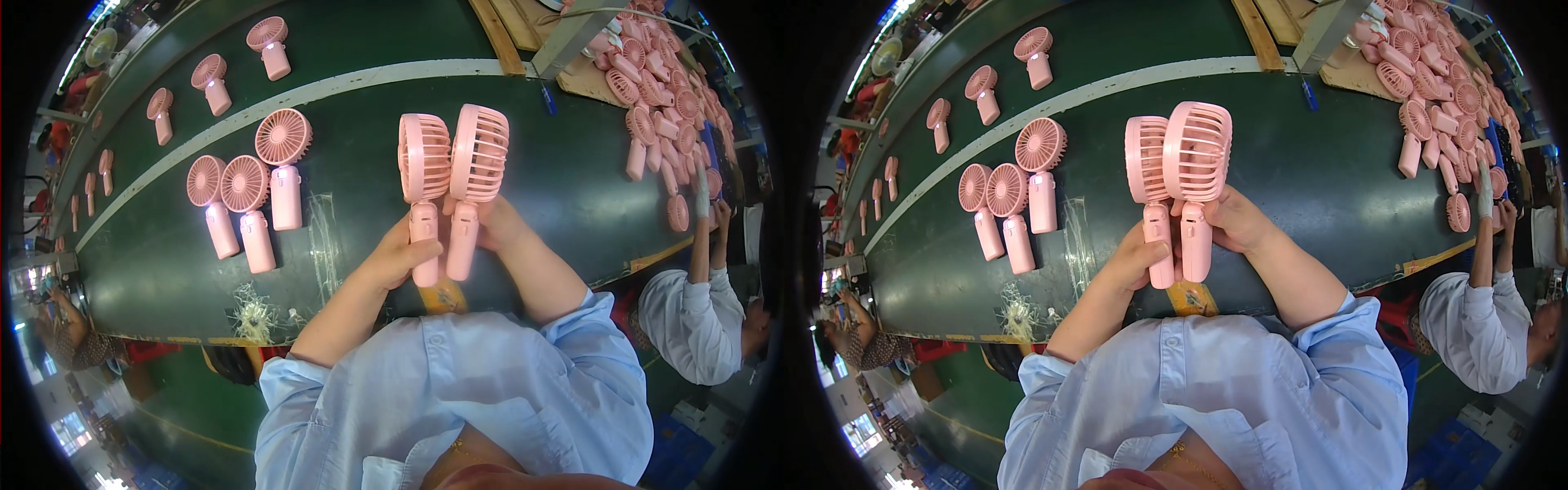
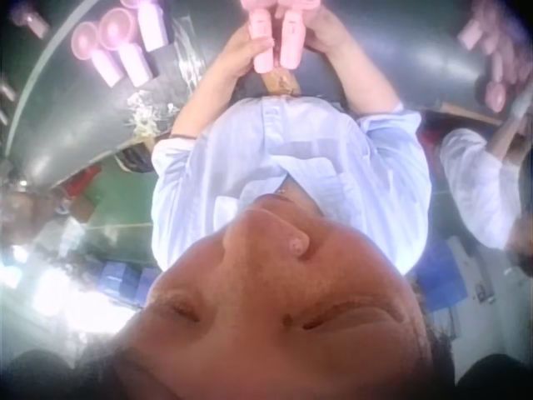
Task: Inspecting and testing small handheld rechargeable fans on an electronics assembly line.
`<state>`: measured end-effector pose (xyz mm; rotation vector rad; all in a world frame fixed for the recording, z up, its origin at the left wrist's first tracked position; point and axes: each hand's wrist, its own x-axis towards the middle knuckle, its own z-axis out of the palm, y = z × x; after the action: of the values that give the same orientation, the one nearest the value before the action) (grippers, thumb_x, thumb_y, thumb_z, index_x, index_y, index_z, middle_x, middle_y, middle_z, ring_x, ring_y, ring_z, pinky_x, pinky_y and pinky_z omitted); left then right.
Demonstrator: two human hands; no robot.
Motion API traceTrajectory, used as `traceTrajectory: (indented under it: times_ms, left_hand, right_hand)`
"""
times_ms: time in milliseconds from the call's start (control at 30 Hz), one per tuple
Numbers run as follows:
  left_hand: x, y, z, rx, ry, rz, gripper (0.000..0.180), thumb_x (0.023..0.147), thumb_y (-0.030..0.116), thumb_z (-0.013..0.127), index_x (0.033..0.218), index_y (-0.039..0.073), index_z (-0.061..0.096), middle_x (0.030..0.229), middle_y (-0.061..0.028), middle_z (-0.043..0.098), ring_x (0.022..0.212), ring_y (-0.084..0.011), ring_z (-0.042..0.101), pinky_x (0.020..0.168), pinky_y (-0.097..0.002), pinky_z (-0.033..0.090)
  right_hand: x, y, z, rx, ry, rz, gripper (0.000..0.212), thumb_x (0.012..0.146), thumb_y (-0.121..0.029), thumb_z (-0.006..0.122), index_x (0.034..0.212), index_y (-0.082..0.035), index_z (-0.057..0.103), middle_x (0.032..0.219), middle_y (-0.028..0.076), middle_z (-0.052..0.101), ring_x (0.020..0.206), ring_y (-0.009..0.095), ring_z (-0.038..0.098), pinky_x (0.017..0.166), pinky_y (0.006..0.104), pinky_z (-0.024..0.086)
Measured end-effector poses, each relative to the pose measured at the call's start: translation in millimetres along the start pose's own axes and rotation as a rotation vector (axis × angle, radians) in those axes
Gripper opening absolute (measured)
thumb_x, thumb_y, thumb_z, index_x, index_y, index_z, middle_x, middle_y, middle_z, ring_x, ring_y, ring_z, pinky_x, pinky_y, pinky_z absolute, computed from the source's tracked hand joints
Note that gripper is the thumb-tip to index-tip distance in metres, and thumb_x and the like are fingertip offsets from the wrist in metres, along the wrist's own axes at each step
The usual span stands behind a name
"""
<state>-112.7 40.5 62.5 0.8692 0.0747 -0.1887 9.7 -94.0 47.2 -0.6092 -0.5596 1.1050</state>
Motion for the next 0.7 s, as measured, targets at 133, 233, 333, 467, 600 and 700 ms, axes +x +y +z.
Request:
traceTrajectory:
  times_ms: [133,233,333,467,600,700]
  left_hand:
    - [-1,-9,-8,-0.090,-0.051,-0.052,0.071,0.071,0.030,0.065,0.127,0.000,0.034,0.112,-0.0091,0.048,0.100,-0.0165,0.050,0.081,-0.0299,0.045]
    - [2,-18,-16,-0.136,-0.083,-0.062,0.068,0.071,0.032,0.064,0.124,0.000,0.037,0.106,-0.0082,0.051,0.094,-0.0157,0.052,0.078,-0.0299,0.046]
    - [4,-19,-17,-0.154,-0.124,-0.059,0.063,0.072,0.034,0.064,0.120,0.000,0.042,0.099,-0.0079,0.052,0.088,-0.0156,0.053,0.072,-0.0293,0.047]
    - [3,-16,-11,-0.141,-0.053,-0.057,0.060,0.072,0.035,0.063,0.117,0.000,0.043,0.094,-0.0077,0.053,0.083,-0.0152,0.054,0.068,-0.0285,0.047]
    - [0,-14,-17,-0.143,-0.080,-0.060,0.063,0.073,0.038,0.064,0.118,-0.001,0.041,0.098,-0.0091,0.053,0.087,-0.0166,0.054,0.071,-0.0289,0.048]
    - [4,-9,-2,-0.101,0.008,-0.033,0.064,0.076,0.035,0.064,0.122,-0.001,0.037,0.106,-0.0107,0.051,0.095,-0.0192,0.053,0.078,-0.0321,0.048]
  right_hand:
    - [0,-1,2,0.029,-0.003,0.052,0.051,0.075,-0.046,0.065,0.099,-0.002,0.058,0.092,0.008,0.060,0.080,0.018,0.062,0.070,0.0316,0.052]
    - [-2,14,-16,0.016,0.003,0.067,0.054,0.076,-0.049,0.062,0.100,-0.001,0.057,0.092,0.009,0.061,0.078,0.019,0.062,0.069,0.0319,0.053]
    - [0,16,-14,0.013,-0.020,0.035,0.056,0.077,-0.050,0.060,0.101,0.000,0.057,0.093,0.010,0.061,0.080,0.019,0.063,0.071,0.0323,0.053]
    - [1,14,-13,0.087,0.051,0.129,0.075,0.068,-0.048,0.071,0.123,-0.003,0.044,0.118,0.020,0.051,0.105,0.026,0.053,0.087,0.0394,0.048]
    - [5,13,-6,0.108,0.046,0.128,0.078,0.070,-0.051,0.068,0.123,-0.001,0.043,0.119,0.020,0.050,0.105,0.026,0.054,0.088,0.0387,0.047]
    - [8,6,6,0.062,0.064,0.088,0.074,0.073,-0.051,0.064,0.122,0.001,0.043,0.117,0.020,0.051,0.104,0.025,0.055,0.088,0.0368,0.047]
